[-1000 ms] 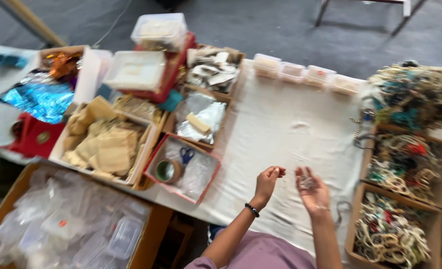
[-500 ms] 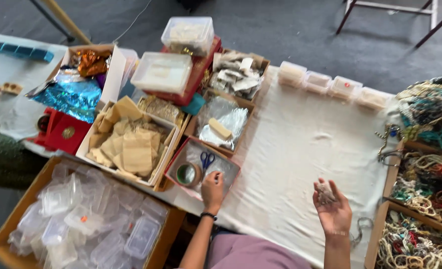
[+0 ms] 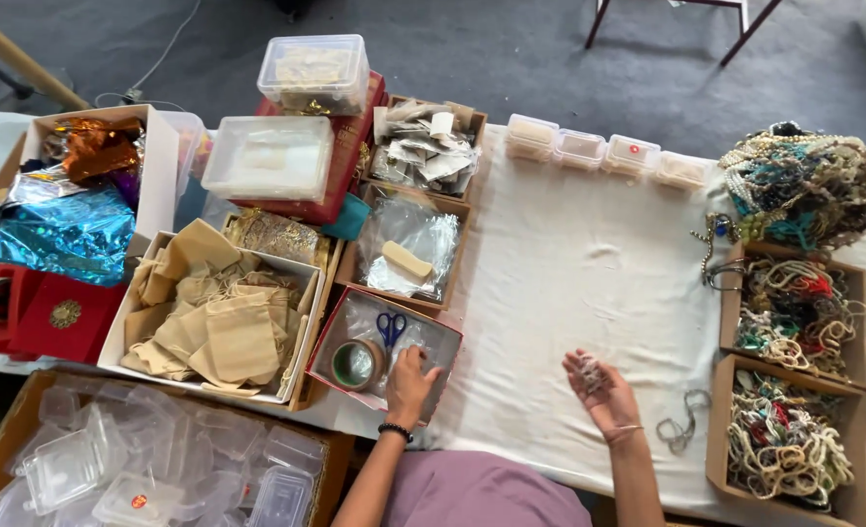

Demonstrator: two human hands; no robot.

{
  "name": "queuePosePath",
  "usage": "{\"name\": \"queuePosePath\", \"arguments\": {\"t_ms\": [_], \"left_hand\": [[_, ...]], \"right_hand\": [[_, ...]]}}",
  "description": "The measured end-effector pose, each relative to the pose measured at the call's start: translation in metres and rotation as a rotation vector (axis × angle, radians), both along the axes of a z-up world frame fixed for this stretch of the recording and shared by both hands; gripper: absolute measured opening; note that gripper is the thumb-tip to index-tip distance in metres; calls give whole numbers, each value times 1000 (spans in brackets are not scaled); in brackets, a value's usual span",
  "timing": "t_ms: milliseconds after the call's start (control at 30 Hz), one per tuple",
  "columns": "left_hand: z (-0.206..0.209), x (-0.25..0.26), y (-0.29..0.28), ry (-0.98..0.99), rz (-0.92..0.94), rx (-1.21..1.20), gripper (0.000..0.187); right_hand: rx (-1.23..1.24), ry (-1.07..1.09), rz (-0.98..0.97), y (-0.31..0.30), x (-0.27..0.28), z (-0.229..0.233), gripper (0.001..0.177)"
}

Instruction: The recorder is sorting and packing various pieces of jewelry into small plastic boxes and bags.

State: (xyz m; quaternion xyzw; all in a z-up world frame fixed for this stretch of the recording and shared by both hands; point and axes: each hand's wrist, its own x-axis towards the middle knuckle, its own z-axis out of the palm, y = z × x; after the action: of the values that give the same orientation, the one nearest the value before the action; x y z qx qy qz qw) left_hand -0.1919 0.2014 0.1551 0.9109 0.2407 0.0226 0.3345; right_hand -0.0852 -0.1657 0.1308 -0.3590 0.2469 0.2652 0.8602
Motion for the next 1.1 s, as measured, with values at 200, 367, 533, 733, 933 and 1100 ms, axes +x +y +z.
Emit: {"name": "queuePosePath", "arguments": {"t_ms": [200,367,533,733,933,1100], "left_hand": [[-13,12,-8,-19,-35,-85,31],[-65,0,7,-39,4,-181,21],[-73,-5,20,-67,4,-345,22],[-45,-9,23,-120,200,-642,42],[-7,-5,7,-156,201,-637,44],[33,7,-27,-114,174,-467,37]], "right_hand": [[15,-84,-207,13,-10,53,61],[101,46,-114,4,-4,-38,46],[-91,-52,28,13,-1,14,44],[-177,-319,-150,16,11,8,50],[45,46,159,25,19,-43,57],[-73,-229,376,30,30,87,65]]}}
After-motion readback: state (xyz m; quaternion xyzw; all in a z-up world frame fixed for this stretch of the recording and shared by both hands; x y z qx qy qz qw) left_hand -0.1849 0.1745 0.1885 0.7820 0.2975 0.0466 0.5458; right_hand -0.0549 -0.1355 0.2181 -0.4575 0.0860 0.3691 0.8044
